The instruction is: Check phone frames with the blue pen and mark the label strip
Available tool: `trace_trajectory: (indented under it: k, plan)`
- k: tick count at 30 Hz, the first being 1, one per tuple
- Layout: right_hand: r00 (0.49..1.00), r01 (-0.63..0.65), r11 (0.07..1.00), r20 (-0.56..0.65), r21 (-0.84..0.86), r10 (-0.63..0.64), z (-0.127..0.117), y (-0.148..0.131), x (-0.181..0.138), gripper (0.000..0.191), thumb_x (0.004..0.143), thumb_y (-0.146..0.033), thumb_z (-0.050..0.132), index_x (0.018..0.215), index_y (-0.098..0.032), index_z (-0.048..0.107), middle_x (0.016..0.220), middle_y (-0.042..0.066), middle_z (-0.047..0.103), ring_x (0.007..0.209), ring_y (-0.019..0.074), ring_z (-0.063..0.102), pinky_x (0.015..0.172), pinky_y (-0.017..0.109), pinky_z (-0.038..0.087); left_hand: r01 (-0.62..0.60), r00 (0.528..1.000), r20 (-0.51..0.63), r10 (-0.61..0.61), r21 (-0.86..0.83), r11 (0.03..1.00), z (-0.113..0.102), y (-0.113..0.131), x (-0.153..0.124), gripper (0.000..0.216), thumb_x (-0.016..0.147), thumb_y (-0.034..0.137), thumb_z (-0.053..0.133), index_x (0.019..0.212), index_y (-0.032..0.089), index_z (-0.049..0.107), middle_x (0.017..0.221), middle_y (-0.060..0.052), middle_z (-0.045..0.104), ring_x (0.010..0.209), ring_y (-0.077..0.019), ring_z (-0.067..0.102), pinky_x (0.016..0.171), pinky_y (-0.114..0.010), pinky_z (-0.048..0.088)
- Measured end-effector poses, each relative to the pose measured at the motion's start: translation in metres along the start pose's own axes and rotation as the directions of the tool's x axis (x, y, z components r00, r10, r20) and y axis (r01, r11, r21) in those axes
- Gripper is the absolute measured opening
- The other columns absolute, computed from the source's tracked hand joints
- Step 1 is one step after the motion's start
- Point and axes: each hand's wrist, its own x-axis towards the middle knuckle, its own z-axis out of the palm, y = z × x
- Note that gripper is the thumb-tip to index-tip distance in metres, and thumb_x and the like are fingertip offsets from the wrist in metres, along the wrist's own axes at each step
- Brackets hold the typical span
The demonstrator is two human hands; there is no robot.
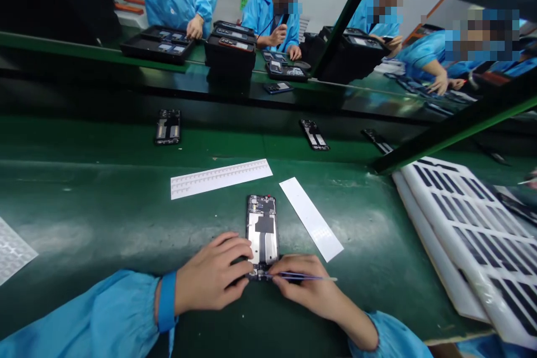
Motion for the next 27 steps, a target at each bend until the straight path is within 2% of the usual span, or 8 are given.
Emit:
trace_trajectory:
  k: [27]
  plan:
    - [0.998, -0.047, 0.998, 0.048, 0.033, 0.045, -0.005, -0.0038, 0.0033, 0.016, 0.098, -0.033, 0.063, 0.096, -0.024, 0.075, 0.087, 0.003, 0.071, 0.076, 0.0237, 0.066, 0.071, 0.031, 0.053, -0.015, 1.0, 0.027, 0.014, 0.014, 1.0, 0.0015, -0.0022, 0.0005, 0.015, 0.089, 0.018, 0.052, 0.102, 0.019, 0.058, 0.116, -0.007, 0.057, 0.116, -0.0218, 0.049, 0.108, -0.045, 0.033]
